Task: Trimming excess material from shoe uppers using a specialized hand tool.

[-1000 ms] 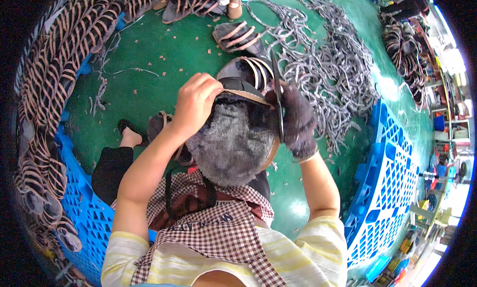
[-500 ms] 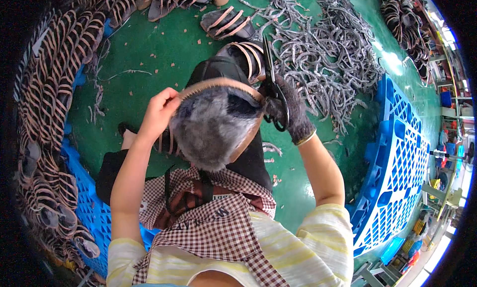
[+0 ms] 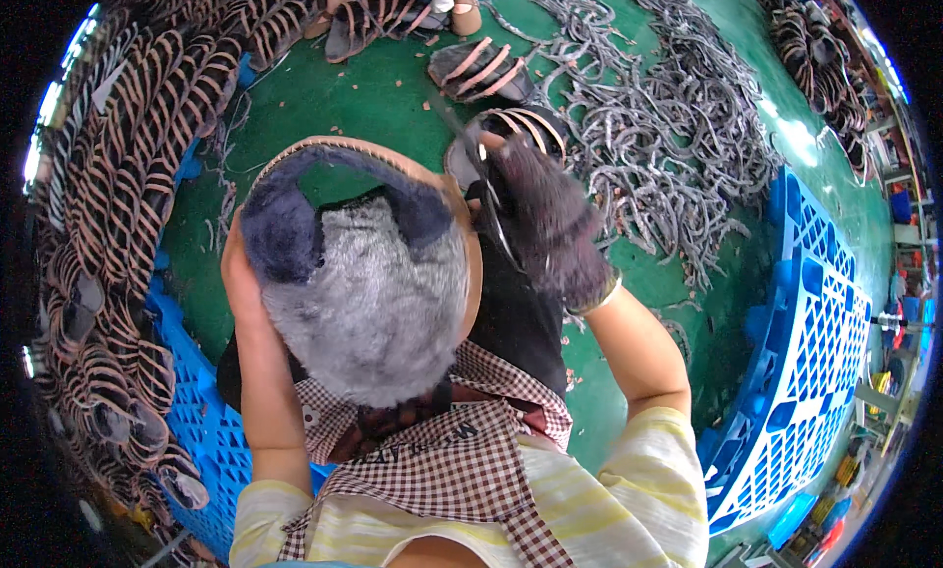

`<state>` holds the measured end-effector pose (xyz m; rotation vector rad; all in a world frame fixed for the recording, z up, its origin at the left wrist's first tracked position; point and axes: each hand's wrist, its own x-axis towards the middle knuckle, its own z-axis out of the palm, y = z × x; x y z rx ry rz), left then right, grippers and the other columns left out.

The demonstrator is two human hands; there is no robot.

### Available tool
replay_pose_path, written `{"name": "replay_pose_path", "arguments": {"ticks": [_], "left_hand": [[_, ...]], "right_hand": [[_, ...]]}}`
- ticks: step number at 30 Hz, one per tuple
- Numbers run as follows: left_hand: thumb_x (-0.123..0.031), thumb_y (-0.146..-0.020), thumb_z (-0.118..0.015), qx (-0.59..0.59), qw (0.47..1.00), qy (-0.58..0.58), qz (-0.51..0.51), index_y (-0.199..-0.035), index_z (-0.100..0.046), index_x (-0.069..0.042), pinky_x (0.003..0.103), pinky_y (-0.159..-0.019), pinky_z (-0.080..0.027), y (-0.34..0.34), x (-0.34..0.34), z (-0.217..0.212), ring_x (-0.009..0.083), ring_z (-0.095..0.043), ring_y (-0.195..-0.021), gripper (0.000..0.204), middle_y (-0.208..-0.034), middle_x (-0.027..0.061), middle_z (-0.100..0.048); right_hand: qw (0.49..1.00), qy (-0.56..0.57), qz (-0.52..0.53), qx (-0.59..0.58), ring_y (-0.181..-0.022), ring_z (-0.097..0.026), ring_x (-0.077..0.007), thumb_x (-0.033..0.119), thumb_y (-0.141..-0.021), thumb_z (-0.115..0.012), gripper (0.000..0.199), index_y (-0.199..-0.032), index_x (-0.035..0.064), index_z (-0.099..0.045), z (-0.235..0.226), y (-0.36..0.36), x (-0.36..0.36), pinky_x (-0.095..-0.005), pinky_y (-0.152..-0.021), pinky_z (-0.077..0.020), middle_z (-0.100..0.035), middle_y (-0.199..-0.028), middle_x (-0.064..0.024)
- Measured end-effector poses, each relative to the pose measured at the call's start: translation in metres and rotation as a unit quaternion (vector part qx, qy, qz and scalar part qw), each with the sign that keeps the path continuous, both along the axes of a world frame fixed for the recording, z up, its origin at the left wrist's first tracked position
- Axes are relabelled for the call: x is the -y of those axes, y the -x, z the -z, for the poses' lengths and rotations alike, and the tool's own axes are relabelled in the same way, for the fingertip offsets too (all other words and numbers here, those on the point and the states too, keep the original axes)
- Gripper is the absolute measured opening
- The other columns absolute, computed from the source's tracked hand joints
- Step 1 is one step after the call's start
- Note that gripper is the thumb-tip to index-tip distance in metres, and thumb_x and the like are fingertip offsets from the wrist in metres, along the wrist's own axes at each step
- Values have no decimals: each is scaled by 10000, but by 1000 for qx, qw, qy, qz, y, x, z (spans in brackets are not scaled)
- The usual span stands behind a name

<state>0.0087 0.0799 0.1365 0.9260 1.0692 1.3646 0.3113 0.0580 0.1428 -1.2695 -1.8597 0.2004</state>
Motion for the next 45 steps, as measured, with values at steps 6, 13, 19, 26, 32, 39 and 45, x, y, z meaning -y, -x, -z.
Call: {"name": "replay_pose_path", "arguments": {"ticks": [6, 13, 19, 26, 32, 39, 45], "left_hand": [[-257, -929, -411, 14, 998, -17, -51, -1119, -495, 23, 304, -812, -463, 12, 19, 0, 170, -575, -922, 349, -1057, 94, -573], [-224, -920, -381, 174, 984, 3, 30, -1194, -464, 28, 335, -829, -474, 21, 31, 7, 201, -584, -947, 381, -1090, 110, -577], [-195, -921, -364, 169, 985, 29, -31, -1174, -482, 21, 337, -810, -485, 14, 42, -1, 208, -591, -932, 353, -1077, 109, -587], [-254, -915, -394, 216, 976, 34, -8, -1173, -479, 32, 327, -805, -485, 23, 43, 6, 204, -592, -925, 395, -1071, 118, -586], [-328, -895, -435, 139, 989, -22, 45, -1200, -445, 51, 321, -788, -488, 8, 46, -10, 191, -594, -895, 486, -1037, 124, -592], [-321, -898, -437, 132, 991, 3, 4, -1165, -465, 48, 309, -768, -490, 14, 45, -9, 185, -597, -861, 457, -999, 117, -598], [-264, -921, -399, 141, 988, 1, 60, -1121, -489, 43, 282, -750, -484, 16, 42, -12, 160, -596, -829, 377, -973, 104, -599]], "right_hand": [[963, -80, 23, 258, -759, -533, -309, 186, -664, -647, 363, -1001, 82, -558, -20, -6, 5, -414, -613, -403, -531, -841, -109], [932, -143, 14, 332, -767, -538, -254, 211, -689, -590, 313, -987, 116, -574, -43, 6, -10, -388, -608, -387, -529, -841, -68], [944, -127, -18, 305, -610, -543, -272, 177, -610, -678, 357, -940, 84, -579, -43, 3, -18, -381, -537, -398, -520, -676, -66], [913, -154, 24, 376, -672, -522, -251, 191, -640, -631, 411, -1040, 110, -580, -64, 12, -12, -377, -566, -366, -509, -795, -70], [907, -176, 3, 382, -705, -520, -232, 219, -672, -603, 355, -1006, 98, -593, -72, 17, -21, -384, -604, -362, -482, -753, -46], [928, -123, -37, 349, -661, -530, -239, 230, -655, -635, 388, -1012, 85, -592, -71, 17, -20, -383, -586, -372, -505, -735, -51], [896, -193, 6, 400, -654, -516, -237, 250, -639, -644, 441, -1059, 122, -600, -80, 19, -20, -376, -574, -356, -505, -752, -46]]}}
